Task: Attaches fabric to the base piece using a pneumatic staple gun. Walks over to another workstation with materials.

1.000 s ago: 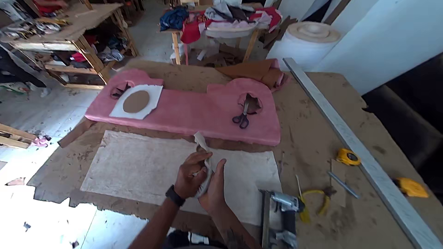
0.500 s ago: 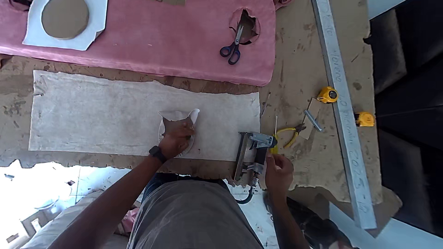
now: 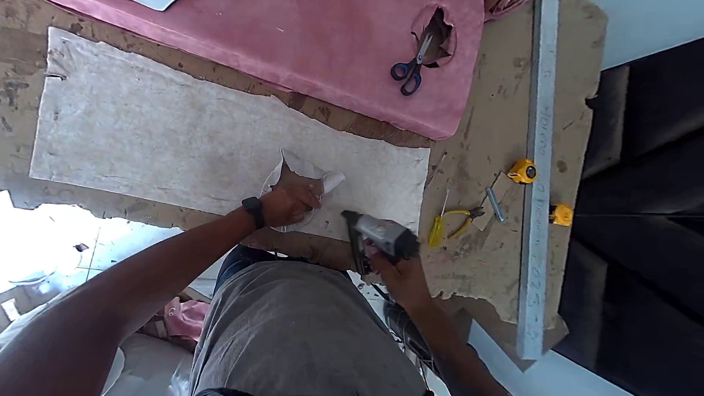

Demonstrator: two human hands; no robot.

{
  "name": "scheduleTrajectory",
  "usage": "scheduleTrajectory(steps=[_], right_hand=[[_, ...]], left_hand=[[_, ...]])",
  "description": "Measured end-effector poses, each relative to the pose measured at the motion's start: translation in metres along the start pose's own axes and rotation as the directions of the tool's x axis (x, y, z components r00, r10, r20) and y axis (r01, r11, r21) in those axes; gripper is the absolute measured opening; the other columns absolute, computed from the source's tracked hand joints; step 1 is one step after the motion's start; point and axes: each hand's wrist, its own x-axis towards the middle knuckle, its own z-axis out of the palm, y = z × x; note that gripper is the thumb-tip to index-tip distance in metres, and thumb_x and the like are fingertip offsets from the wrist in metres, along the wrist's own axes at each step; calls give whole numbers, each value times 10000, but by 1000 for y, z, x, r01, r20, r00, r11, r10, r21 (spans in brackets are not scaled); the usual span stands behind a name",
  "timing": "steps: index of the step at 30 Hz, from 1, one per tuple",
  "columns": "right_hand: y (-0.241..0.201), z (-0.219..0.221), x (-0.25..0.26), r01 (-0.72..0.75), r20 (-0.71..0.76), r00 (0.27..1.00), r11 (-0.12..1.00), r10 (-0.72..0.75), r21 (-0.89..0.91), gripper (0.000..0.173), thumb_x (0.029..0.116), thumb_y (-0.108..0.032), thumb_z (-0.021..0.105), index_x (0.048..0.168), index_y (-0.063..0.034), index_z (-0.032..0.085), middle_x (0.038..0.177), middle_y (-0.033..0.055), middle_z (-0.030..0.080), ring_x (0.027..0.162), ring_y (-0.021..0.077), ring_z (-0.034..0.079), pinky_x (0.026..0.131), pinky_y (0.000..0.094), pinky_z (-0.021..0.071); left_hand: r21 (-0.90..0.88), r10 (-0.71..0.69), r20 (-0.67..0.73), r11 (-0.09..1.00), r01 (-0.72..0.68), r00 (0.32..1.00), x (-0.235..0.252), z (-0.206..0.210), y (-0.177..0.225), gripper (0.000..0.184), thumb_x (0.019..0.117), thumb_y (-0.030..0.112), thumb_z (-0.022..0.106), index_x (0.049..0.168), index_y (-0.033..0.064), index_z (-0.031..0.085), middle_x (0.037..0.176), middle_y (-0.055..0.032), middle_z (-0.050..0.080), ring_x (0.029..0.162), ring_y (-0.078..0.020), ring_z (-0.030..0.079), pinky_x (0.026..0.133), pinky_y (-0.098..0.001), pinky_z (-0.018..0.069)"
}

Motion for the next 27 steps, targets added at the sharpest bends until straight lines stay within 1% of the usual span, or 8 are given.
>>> scheduleTrajectory(steps=[3,6,12,15,19,21,25,27], right_hand=[[-16,40,10,-21,56,997,935,44,-355,273,975,-408,634,1155,-205,675,848,-63,704,715,75,685,655,370,619],[-16,58,20,-17,76,995,855,66,-518,269,980,-431,603,1129,-216,665,831,-58,676,721,78,665,655,386,593],[-26,71,30,-28,110,987,809,114,-587,284,989,-429,599,1178,-219,635,803,-47,660,695,107,657,631,408,578],[-30,75,28,-47,84,989,810,118,-584,285,995,-443,599,1161,-214,635,765,-42,645,654,115,642,598,411,570],[-28,89,15,-59,90,988,847,125,-528,282,1001,-457,579,1135,-220,654,798,-59,666,699,85,663,645,393,593],[-23,99,6,-91,70,986,847,149,-524,266,990,-444,587,1107,-214,652,762,-56,656,659,90,654,619,394,587],[-31,112,-4,-117,37,988,872,153,-476,269,1002,-464,574,1074,-216,646,734,-64,637,625,85,638,592,376,581],[-37,122,-10,-133,30,985,868,168,-478,265,991,-427,590,1107,-200,662,782,-53,659,685,85,654,641,368,583]], left_hand=[[24,-1,10,1000,1,1000,-1,-1,-2,204,922,45,624,745,5,718,1302,-71,707,1351,-215,574,1246,-416,337],[32,6,4,999,-7,1000,1,-1,-3,200,926,55,621,761,6,722,1282,-76,716,1335,-222,588,1237,-413,348],[38,-21,25,999,20,999,2,-3,-4,193,925,46,611,783,11,736,1258,-79,722,1337,-232,584,1234,-416,351],[26,-40,25,999,39,999,2,-1,-3,189,927,53,607,804,13,745,1231,-86,730,1323,-245,594,1221,-420,372],[22,-71,27,997,71,997,1,-2,-6,176,938,71,622,834,20,755,1233,-75,729,1332,-230,585,1228,-406,360],[26,-82,26,996,81,996,3,1,-5,169,938,72,626,843,19,755,1230,-70,731,1333,-227,585,1226,-399,365],[46,-85,14,995,85,996,3,0,-2,184,931,61,625,792,15,737,1202,-69,741,1318,-226,599,1214,-393,385],[58,-97,17,994,96,995,5,-2,-2,190,931,47,610,794,8,735,1207,-69,741,1323,-227,597,1213,-392,384]])
